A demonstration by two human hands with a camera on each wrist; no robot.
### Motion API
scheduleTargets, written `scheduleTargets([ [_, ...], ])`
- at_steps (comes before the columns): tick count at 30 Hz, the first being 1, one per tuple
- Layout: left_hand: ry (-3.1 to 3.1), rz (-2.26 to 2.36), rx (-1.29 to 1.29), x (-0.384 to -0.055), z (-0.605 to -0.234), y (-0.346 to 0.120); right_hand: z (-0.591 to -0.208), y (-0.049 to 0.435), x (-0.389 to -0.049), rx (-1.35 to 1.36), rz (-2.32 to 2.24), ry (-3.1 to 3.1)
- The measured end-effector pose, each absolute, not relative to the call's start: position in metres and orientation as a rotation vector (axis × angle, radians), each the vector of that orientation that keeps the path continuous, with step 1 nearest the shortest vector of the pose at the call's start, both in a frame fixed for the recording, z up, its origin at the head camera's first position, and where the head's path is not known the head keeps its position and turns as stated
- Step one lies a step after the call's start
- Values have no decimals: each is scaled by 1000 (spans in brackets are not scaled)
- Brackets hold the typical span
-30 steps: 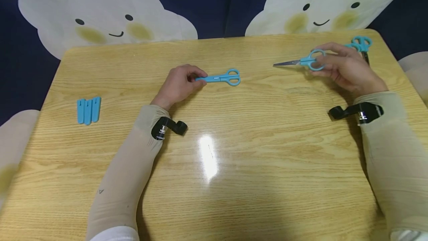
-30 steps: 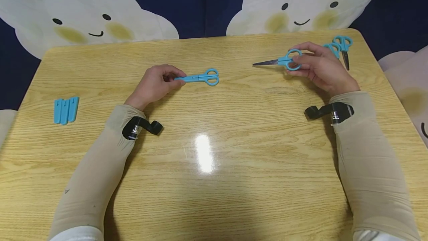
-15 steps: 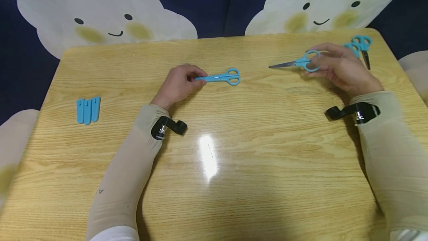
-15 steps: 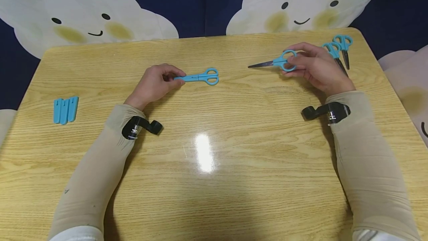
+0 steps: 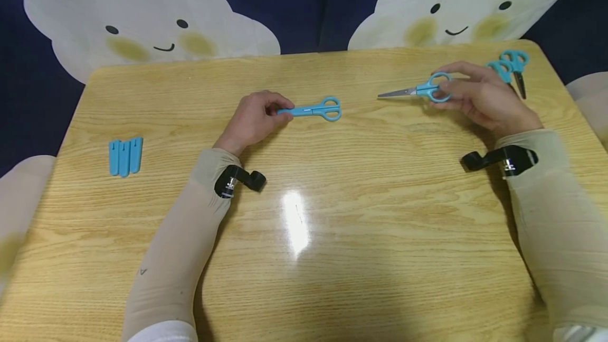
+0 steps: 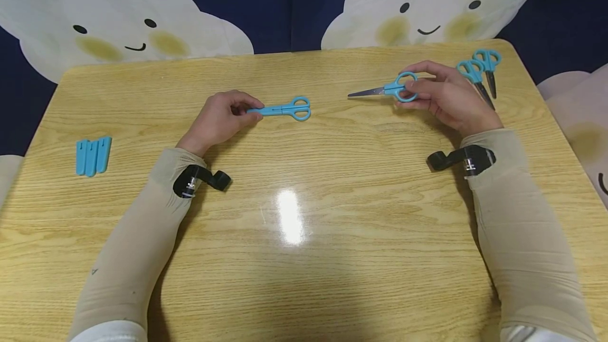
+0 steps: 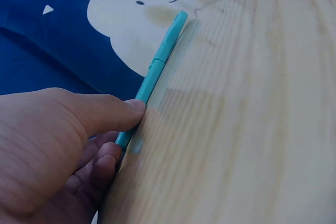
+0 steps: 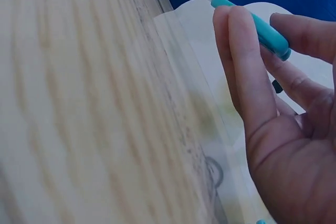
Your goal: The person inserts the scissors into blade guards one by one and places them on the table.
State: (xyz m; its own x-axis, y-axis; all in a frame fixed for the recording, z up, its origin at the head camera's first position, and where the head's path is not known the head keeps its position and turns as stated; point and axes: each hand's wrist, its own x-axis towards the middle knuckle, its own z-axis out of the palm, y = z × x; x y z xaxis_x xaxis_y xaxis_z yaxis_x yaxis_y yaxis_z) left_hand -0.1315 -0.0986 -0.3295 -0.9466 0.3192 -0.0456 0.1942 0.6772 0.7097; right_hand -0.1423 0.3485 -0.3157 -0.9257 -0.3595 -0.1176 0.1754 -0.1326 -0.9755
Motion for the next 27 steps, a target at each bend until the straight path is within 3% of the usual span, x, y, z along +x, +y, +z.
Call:
scheduleTargets([
  [27, 2693, 1123, 468, -142, -342, -96, -319, 310, -133, -255, -2173, 1782],
])
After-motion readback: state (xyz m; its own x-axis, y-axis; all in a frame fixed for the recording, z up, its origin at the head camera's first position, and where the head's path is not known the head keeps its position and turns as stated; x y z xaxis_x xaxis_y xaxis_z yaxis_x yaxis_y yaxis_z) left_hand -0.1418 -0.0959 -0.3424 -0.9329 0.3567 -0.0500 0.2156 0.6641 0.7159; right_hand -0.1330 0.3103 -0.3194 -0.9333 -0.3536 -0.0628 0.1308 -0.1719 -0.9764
